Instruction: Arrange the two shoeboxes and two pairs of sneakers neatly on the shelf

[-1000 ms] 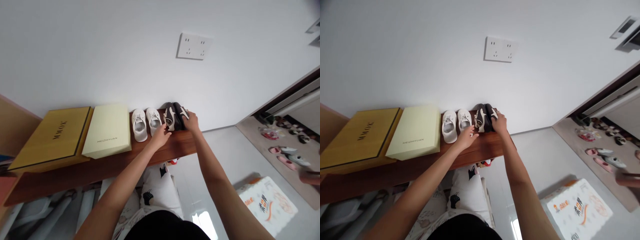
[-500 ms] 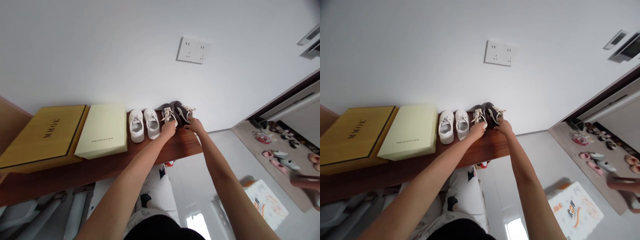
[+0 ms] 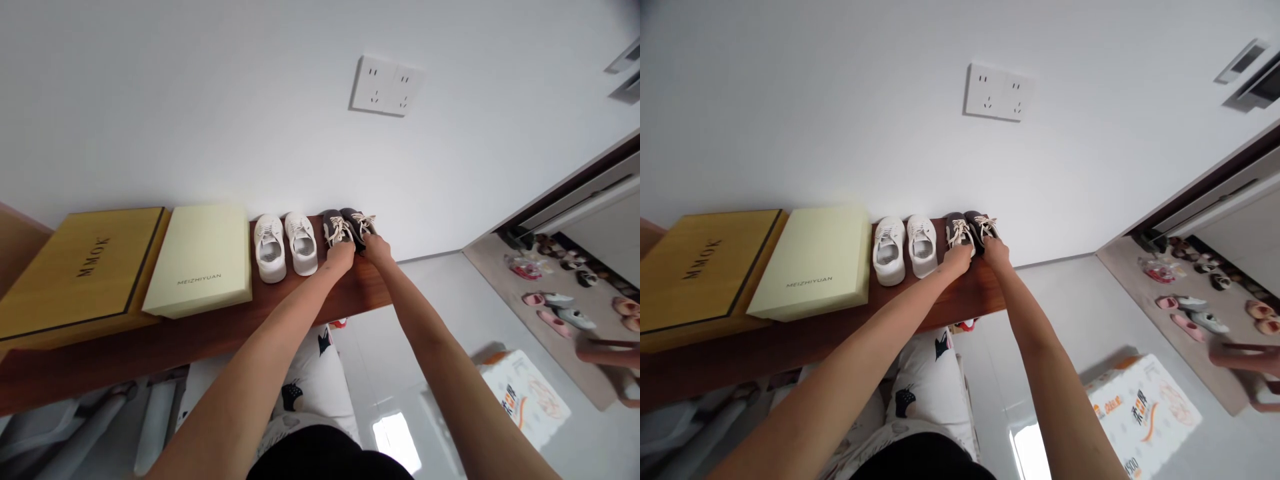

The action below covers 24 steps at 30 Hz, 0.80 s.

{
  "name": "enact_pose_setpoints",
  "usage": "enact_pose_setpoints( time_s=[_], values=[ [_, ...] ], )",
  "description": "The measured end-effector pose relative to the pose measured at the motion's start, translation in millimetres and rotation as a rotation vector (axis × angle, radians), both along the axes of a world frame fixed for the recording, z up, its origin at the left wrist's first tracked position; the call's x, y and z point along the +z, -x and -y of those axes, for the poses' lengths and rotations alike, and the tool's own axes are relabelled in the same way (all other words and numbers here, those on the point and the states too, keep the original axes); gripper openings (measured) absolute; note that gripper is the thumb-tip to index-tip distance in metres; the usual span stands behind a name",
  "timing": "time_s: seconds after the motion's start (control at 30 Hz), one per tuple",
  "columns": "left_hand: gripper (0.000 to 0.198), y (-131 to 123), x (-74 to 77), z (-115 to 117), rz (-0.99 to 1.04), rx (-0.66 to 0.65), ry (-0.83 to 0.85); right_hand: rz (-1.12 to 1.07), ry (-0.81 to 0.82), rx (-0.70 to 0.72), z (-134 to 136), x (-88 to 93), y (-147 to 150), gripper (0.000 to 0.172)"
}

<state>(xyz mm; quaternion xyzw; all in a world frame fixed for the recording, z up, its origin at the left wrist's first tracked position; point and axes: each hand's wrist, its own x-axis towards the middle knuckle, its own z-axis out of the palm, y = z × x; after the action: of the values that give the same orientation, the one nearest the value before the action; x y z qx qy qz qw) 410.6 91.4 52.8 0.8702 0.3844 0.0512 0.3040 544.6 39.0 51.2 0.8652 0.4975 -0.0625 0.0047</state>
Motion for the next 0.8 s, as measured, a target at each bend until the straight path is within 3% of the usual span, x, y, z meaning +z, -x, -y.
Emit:
enact_pose_setpoints(
  time_s=[0.2,0.33,0.43,0.53,0.6,0.7,0.8],
  values=[
    [0.033,-0.9,2.8,5.5,0.052,0.007,-0.017,-0.02,-0.034,-0.011,4.3,6.1,12.2,0.034],
    [0.046,33.0,6.8,20.0,0.224,-0.042,-0.134,-0.007,-0.239,-0.024,18.8,19.8,32.4,0.036],
    [0.041,90.5,7.4,43.6,0.42,-0.098,-0.161,-0.134,-0.51,0.083,40.6,23.8,67.3,0.033],
    [0.028,169.1,-0.7,77.2,0.522,-0.017,-0.049,-0.397,-0.718,0.206,75.5,6.4,128.3,0.03],
    [0.025,227.5,-14.1,100.4,0.504,0.161,0.033,-0.623,-0.738,0.248,103.1,-17.6,177.8,0.028],
    [0.026,315.5,-40.2,124.1,0.384,0.461,0.121,-0.924,-0.558,0.331,135.5,-56.9,243.9,0.024],
    [0.036,388.1,-55.8,120.5,0.373,0.846,0.099,-1.101,-0.456,0.29,133.5,-75.8,284.2,0.029]
  ],
)
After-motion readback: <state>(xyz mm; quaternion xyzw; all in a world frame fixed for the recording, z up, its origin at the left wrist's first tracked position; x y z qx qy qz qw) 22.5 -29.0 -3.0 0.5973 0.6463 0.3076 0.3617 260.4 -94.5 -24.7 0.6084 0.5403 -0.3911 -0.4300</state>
